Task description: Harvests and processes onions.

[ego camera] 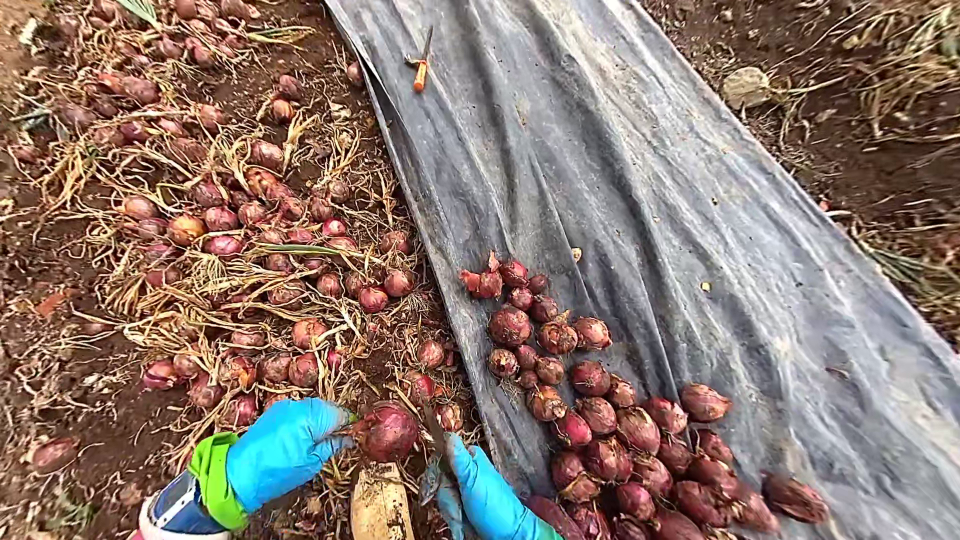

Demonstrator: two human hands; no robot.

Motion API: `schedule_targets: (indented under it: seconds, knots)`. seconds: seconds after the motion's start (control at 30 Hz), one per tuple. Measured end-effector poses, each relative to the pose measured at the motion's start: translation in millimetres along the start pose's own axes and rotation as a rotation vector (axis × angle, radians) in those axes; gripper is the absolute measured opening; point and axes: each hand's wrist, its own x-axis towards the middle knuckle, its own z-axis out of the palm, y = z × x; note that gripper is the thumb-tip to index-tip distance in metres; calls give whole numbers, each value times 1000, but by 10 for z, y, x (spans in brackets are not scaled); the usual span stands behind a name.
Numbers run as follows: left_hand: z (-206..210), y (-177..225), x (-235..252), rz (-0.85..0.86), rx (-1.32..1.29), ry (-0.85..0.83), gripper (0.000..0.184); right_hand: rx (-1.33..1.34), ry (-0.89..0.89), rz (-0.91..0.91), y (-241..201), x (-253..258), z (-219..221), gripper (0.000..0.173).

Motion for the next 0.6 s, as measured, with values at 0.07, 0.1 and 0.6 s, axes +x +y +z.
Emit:
schedule_targets:
  seconds: [0.07, 0.1, 0.6]
  knots:
    - [12, 171, 114, -57, -25, 9, 41, -51, 44, 56, 129, 47, -31, 92]
    - [43, 374, 169, -82, 4, -103, 46, -150, -7, 115, 188, 32, -48, 92]
    - [1423, 151, 1713, -609, 144, -146, 92, 174, 496, -17, 494, -545, -474, 92]
